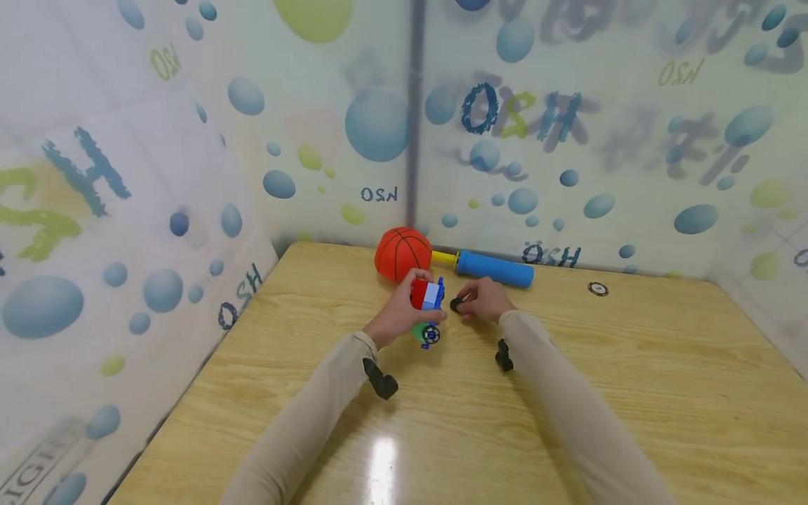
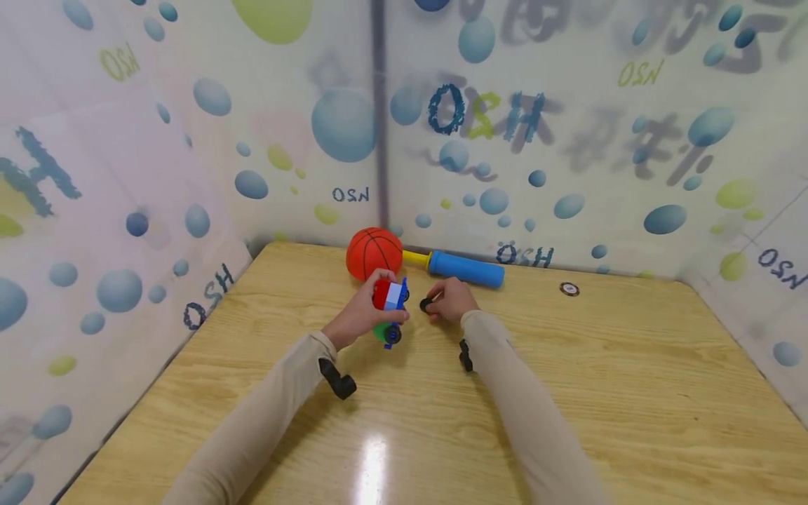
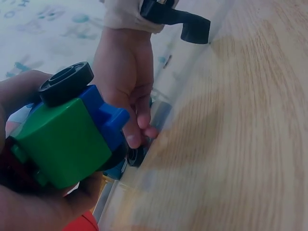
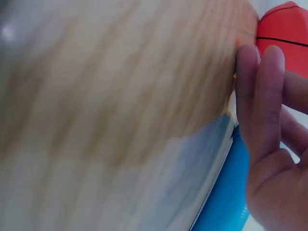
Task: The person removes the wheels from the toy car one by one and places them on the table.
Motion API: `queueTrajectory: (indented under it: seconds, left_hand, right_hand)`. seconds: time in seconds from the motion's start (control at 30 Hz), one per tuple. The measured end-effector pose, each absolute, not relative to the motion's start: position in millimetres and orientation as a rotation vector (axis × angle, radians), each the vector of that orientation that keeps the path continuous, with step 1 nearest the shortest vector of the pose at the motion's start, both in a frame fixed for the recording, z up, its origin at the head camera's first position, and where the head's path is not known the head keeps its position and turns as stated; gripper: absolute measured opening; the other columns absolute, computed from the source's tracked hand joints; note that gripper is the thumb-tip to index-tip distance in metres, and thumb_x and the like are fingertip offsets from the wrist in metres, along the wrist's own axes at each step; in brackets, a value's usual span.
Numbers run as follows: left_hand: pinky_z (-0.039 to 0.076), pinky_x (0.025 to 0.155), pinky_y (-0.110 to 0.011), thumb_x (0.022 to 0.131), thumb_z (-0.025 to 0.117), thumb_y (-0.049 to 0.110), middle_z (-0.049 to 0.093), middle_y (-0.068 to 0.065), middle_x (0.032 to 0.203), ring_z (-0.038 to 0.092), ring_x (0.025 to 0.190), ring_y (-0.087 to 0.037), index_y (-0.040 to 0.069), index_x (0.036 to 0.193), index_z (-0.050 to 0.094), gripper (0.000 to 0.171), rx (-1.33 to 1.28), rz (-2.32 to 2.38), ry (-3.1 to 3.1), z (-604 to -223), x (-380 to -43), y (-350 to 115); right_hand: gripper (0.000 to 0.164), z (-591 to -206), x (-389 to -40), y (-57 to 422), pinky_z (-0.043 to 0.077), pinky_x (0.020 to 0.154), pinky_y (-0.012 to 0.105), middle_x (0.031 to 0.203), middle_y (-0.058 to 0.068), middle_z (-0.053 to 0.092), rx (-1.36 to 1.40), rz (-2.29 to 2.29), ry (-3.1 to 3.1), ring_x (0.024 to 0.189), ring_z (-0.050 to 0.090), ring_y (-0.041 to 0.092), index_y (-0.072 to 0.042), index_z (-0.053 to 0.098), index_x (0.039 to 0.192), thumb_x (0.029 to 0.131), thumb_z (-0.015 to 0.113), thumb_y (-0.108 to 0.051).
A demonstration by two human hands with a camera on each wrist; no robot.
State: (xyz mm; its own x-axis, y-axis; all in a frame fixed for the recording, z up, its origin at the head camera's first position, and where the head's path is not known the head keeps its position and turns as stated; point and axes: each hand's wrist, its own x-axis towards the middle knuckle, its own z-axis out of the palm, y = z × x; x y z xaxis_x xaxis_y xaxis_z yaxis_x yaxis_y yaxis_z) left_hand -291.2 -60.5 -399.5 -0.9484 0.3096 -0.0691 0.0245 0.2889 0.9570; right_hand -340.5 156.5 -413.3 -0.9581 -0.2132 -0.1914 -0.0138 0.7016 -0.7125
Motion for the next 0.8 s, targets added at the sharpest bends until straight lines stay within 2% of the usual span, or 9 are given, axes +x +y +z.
queueTrajectory:
  seconds: [0.2,0.37,0.5,0.63,0.8]
  left_hand:
    - [0.056,0.095,-0.043,0.084,0.082,0.021,0.050,-0.010,0.136,0.052,0.124,-0.030,0.030,0.128,0.041,0.061,0.307,1.707,2.350,-399.0,-291.9,-57.5]
    - [0.055,0.097,-0.042,0.085,0.080,0.019,0.049,-0.010,0.137,0.052,0.123,-0.030,0.029,0.130,0.040,0.061,0.296,1.748,2.336,-399.8,-293.5,-54.8]
    - [0.055,0.098,-0.043,0.087,0.079,0.020,0.049,-0.010,0.137,0.052,0.122,-0.031,0.028,0.131,0.039,0.060,0.264,1.781,2.320,-399.1,-295.3,-51.0]
    - [0.057,0.095,-0.042,0.089,0.076,0.025,0.050,-0.011,0.135,0.054,0.120,-0.030,0.030,0.132,0.038,0.058,0.215,1.803,2.298,-398.7,-296.7,-47.6]
    - [0.057,0.094,-0.039,0.091,0.075,0.027,0.051,-0.011,0.133,0.055,0.118,-0.030,0.031,0.132,0.037,0.056,0.188,1.852,2.284,-400.6,-295.9,-45.2]
  right_hand:
    - [0.028,-411.9,-341.6,149.6,0.054,0.082,0.032,0.078,0.008,0.074,-0.227,-0.936,2.732,0.063,0.065,0.012,-0.002,0.070,0.117,0.092,0.072,-0.015]
    - [0.035,-408.1,-340.9,153.4,0.057,0.081,0.032,0.096,0.012,0.075,-0.276,-0.915,2.740,0.066,0.067,0.013,-0.004,0.066,0.127,0.095,0.067,-0.019]
    - [0.033,-398.6,-332.3,161.3,0.059,0.070,0.031,0.108,0.018,0.073,-0.317,-1.026,2.718,0.069,0.070,0.017,-0.003,0.066,0.127,0.098,0.063,-0.019]
    - [0.030,-388.2,-316.9,169.0,0.060,0.065,0.035,0.114,0.024,0.070,-0.401,-1.225,2.677,0.076,0.071,0.027,-0.001,0.067,0.125,0.101,0.058,-0.017]
    - [0.027,-381.5,-297.8,173.8,0.059,0.069,0.046,0.113,0.028,0.068,-0.557,-1.401,2.591,0.083,0.068,0.040,0.000,0.068,0.122,0.101,0.058,-0.014]
